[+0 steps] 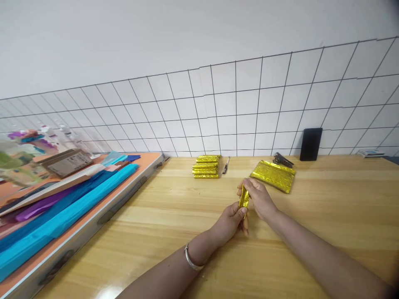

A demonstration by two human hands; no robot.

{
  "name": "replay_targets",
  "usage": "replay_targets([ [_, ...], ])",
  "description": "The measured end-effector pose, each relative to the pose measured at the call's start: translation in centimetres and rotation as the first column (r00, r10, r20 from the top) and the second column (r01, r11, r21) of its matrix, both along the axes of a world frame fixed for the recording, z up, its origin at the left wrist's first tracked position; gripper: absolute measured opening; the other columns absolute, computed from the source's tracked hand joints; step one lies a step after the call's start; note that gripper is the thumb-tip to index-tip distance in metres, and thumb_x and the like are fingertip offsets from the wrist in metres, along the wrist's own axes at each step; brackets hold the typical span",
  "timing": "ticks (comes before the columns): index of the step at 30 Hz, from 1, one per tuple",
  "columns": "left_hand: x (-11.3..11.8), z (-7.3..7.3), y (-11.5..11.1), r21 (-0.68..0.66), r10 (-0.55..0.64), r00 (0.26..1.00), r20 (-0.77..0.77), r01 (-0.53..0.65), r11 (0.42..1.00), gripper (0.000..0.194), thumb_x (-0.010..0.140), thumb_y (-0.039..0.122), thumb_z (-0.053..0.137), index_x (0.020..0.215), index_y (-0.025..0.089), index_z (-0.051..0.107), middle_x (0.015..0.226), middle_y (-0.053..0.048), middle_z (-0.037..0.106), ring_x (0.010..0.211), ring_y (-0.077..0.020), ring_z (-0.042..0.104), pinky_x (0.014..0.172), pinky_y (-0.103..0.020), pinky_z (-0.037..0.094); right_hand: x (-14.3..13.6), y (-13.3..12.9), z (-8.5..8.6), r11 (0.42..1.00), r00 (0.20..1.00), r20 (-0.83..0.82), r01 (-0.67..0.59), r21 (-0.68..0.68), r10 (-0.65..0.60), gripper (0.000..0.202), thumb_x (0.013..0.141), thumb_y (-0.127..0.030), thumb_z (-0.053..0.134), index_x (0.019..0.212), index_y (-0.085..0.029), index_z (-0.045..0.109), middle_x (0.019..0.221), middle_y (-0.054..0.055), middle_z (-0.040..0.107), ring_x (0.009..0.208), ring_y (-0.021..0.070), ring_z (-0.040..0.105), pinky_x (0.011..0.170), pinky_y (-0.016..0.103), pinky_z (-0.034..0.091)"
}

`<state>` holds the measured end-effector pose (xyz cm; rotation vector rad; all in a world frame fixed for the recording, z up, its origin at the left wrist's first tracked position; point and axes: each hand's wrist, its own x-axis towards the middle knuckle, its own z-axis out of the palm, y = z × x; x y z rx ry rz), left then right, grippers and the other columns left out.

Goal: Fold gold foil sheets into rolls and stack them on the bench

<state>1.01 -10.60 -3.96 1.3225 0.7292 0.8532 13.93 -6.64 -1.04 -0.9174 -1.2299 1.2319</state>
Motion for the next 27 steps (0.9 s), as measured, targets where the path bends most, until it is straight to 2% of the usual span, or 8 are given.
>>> replay_targets([
  [7,0.0,-0.3,0.4,-0.092,-0.051,0.997,0.054,0.055,0.994,0.033,0.082,0.043,0.055,0.094,0.014,0.046,0.08,-0.003,0.063,0.053,-0.0113,0.061,0.051,-0.021,0.039,-0.5,-0.2,-0.5,0.992,0.991,-0.068,0.107,-0.069,-0.111,0.035,0.082,-0.053,0.051,0.078,-0.019,0.057,0.064,0.0,0.058,0.056,0.0111,0.052,0.05,0.021,0.04],
  [13,-0.3,-0.4,0.5,-0.142,-0.113,0.991,0.077,0.123,0.982,0.032,0.082,0.043,0.055,0.092,0.014,0.046,0.079,-0.005,0.064,0.048,-0.0126,0.062,0.044,-0.019,0.038,-0.3,-0.3,-0.2,0.997,0.997,-0.04,0.067,-0.047,-0.069,0.036,0.081,-0.054,0.051,0.078,-0.018,0.057,0.062,-0.001,0.057,0.051,0.0099,0.05,0.046,0.02,0.039],
  [17,-0.4,-0.6,0.4,-0.145,-0.119,0.985,0.127,0.138,0.98,0.031,0.084,0.043,0.054,0.093,0.013,0.048,0.077,-0.005,0.065,0.056,-0.0153,0.065,0.05,-0.021,0.041,-0.2,-0.2,-0.2,0.998,0.998,-0.021,0.053,-0.022,-0.054,0.035,0.081,-0.053,0.051,0.079,-0.018,0.058,0.061,0.0,0.059,0.054,0.0108,0.053,0.048,0.021,0.041],
  [20,-0.2,-0.4,0.4,-0.139,-0.083,0.977,0.195,0.111,0.984,0.031,0.086,0.043,0.052,0.093,0.012,0.05,0.08,-0.007,0.065,0.068,-0.0179,0.066,0.062,-0.026,0.046,-0.4,-0.3,-0.6,0.999,0.999,-0.021,0.031,-0.017,-0.032,0.034,0.081,-0.052,0.052,0.079,-0.018,0.058,0.065,0.001,0.061,0.059,0.012,0.057,0.052,0.021,0.045],
  [22,0.0,-0.2,0.3,-0.128,-0.033,0.973,0.227,0.064,0.99,0.031,0.087,0.042,0.05,0.092,0.012,0.053,0.08,-0.008,0.065,0.071,-0.0177,0.065,0.068,-0.029,0.047,-0.7,-0.4,-0.9,0.999,1.0,-0.011,-0.006,-0.045,0.006,0.035,0.081,-0.052,0.052,0.08,-0.018,0.058,0.069,0.002,0.063,0.055,0.0111,0.058,0.047,0.021,0.046],
  [24,0.2,-0.1,0.4,-0.124,0.03,0.972,0.231,-0.002,0.992,0.032,0.088,0.042,0.048,0.088,0.011,0.055,0.075,-0.007,0.064,0.066,-0.0161,0.063,0.067,-0.028,0.047,-0.9,-0.7,-1.2,0.993,0.998,-0.01,-0.068,-0.094,0.067,0.037,0.081,-0.054,0.051,0.084,-0.018,0.057,0.077,0.003,0.065,0.04,0.0078,0.052,0.035,0.02,0.041],
  [27,0.2,-0.3,0.6,-0.129,0.109,0.974,0.198,-0.085,0.988,0.034,0.088,0.043,0.048,0.079,0.011,0.055,0.066,-0.005,0.062,0.053,-0.0127,0.058,0.056,-0.024,0.043,-1.0,-0.8,-1.5,0.976,0.985,-0.05,-0.172,-0.129,0.167,0.039,0.081,-0.056,0.047,0.089,-0.019,0.054,0.088,0.004,0.066,0.026,0.0048,0.043,0.022,0.02,0.031],
])
